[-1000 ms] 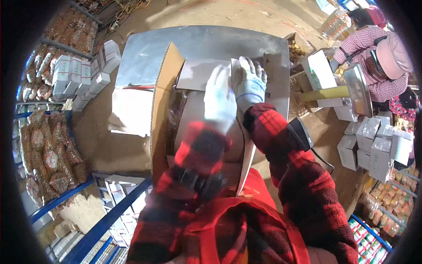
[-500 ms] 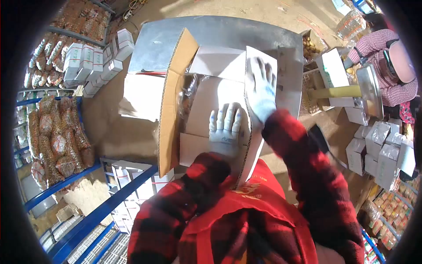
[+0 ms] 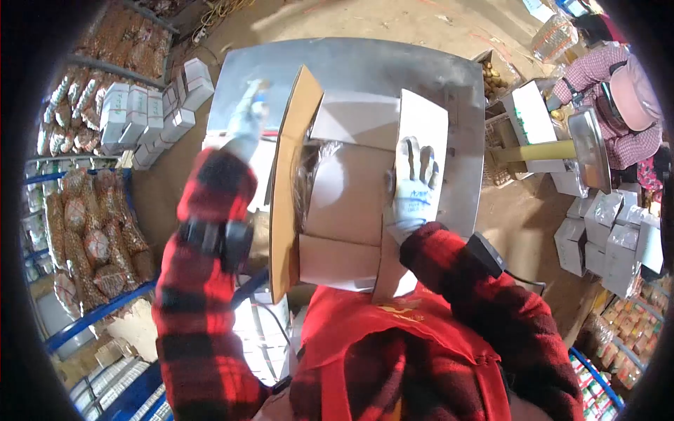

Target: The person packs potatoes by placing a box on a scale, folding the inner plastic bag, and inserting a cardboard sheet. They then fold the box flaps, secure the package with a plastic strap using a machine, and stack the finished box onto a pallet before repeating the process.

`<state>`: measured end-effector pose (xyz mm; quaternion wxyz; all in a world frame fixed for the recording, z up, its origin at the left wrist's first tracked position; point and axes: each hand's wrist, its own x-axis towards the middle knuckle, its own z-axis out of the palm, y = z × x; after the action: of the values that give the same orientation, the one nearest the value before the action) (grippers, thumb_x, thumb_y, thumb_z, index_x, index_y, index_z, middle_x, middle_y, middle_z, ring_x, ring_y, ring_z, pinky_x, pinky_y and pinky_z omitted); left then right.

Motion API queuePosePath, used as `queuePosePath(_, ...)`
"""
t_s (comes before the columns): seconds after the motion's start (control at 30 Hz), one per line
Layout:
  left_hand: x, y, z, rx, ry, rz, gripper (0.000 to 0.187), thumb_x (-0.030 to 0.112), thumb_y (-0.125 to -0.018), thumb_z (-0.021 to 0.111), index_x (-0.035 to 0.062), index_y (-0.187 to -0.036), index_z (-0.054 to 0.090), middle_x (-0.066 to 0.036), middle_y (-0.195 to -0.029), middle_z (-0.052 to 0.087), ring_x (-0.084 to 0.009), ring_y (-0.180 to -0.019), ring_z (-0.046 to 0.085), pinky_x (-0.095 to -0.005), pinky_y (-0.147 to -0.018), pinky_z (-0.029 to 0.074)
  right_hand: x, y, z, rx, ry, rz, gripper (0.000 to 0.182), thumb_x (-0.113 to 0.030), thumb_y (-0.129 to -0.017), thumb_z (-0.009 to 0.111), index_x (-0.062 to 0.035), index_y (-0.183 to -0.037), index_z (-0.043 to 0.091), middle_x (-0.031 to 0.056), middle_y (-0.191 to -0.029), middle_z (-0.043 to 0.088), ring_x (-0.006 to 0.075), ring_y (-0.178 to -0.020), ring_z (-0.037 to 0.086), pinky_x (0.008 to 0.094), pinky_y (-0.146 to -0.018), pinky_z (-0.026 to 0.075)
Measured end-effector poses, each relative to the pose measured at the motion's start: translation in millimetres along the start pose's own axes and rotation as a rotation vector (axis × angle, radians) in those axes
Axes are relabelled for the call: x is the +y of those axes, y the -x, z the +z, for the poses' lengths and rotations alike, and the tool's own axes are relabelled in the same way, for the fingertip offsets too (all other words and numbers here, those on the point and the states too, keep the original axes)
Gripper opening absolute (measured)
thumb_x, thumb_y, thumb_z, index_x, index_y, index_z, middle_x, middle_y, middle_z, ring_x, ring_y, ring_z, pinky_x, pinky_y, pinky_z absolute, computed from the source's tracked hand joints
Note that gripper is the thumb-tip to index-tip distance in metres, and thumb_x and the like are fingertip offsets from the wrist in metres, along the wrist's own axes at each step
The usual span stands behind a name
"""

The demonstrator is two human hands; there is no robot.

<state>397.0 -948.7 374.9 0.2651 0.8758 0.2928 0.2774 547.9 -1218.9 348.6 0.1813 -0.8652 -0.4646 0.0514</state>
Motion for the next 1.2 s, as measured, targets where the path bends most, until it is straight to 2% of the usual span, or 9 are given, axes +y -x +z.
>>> queuePosePath(0.2,64,-37,118,-0.327,-0.185,-0.243,0.042,0.024,-0.087,0.050,0.0132,-0.127,0.045,-0.009,-0.125,0.051,-0.0308,-0.121,0.042,-0.0422,-0.102,0.032,8,-10,1,-0.103,-0.076,0.065,0.065,-0.025,-0.084,0.050,-0.0098,-0.141,0.024,0.0104,-0.148,0.021,0.0389,-0.137,0.009,0.0520,-0.109,0.007)
queuePosePath(0.3,112,-49,148,-0.445,-0.626,-0.081,0.043,0.017,-0.083,0.047,0.0111,-0.126,0.045,-0.007,-0.134,0.045,-0.0272,-0.125,0.039,-0.0512,-0.104,0.026,7,-15,4,-0.065,-0.077,0.068,0.067,-0.025,-0.082,0.051,-0.0093,-0.141,0.023,0.0104,-0.147,0.024,0.0389,-0.137,0.012,0.0516,-0.109,0.008)
queuePosePath(0.33,78,-44,187,-0.382,-0.647,0.251,0.047,0.015,-0.081,0.048,0.0125,-0.128,0.044,-0.006,-0.135,0.044,-0.0280,-0.126,0.038,-0.0531,-0.105,0.023,9,-14,4,-0.093,-0.091,0.085,0.069,-0.025,-0.081,0.053,-0.0094,-0.141,0.024,0.0104,-0.146,0.025,0.0393,-0.136,0.015,0.0511,-0.109,0.009)
queuePosePath(0.47,75,-48,180,-0.251,-0.239,0.127,0.047,0.020,-0.085,0.048,0.0110,-0.130,0.042,-0.011,-0.134,0.043,-0.0314,-0.127,0.036,-0.0496,-0.109,0.019,8,-11,1,-0.033,-0.072,0.070,0.070,-0.025,-0.080,0.054,-0.0104,-0.142,0.024,0.0088,-0.147,0.025,0.0401,-0.134,0.019,0.0501,-0.110,0.012)
queuePosePath(0.53,75,-46,158,-0.158,0.062,0.149,0.043,0.016,-0.083,0.054,0.0089,-0.125,0.047,-0.012,-0.125,0.051,-0.0305,-0.117,0.047,-0.0425,-0.099,0.037,11,-8,9,0.009,0.021,0.035,0.065,-0.025,-0.083,0.050,-0.0081,-0.140,0.025,0.0120,-0.145,0.027,0.0383,-0.133,0.022,0.0493,-0.109,0.014)
queuePosePath(0.67,45,7,98,-0.138,0.290,0.351,0.045,0.013,-0.083,0.054,0.0021,-0.126,0.046,-0.019,-0.125,0.049,-0.0372,-0.112,0.049,-0.0434,-0.094,0.040,1,-6,-6,0.032,-0.107,0.059,0.062,-0.023,-0.083,0.053,-0.0101,-0.139,0.028,0.0105,-0.145,0.028,0.0388,-0.135,0.018,0.0474,-0.110,0.013)
queuePosePath(0.77,87,63,90,-0.168,0.086,0.020,0.045,0.017,-0.085,0.050,0.0025,-0.127,0.045,-0.019,-0.130,0.044,-0.0340,-0.123,0.039,-0.0470,-0.103,0.029,1,13,4,0.077,-0.114,0.058,0.059,-0.027,-0.084,0.054,-0.0099,-0.137,0.034,0.0134,-0.144,0.029,0.0382,-0.135,0.018,0.0493,-0.109,0.012)
queuePosePath(0.9,106,64,115,-0.260,-0.466,0.170,0.058,0.029,-0.084,0.052,0.0047,-0.134,0.036,-0.020,-0.140,0.030,-0.0403,-0.127,0.030,-0.0547,-0.106,0.017,-8,59,10,-0.043,-0.046,0.101,0.067,-0.026,-0.078,0.059,-0.0066,-0.136,0.033,0.0151,-0.145,0.025,0.0382,-0.136,0.016,0.0500,-0.109,0.012)
queuePosePath(1.2,101,148,70,-0.502,-0.097,0.190,0.066,0.028,-0.082,0.052,0.0079,-0.140,0.029,-0.026,-0.143,0.019,-0.0471,-0.132,0.017,-0.0566,-0.107,0.012,-21,99,9,-0.015,-0.071,0.013,0.064,-0.021,-0.080,0.054,-0.0015,-0.136,0.030,0.0204,-0.142,0.026,0.0433,-0.132,0.020,0.0562,-0.105,0.016)
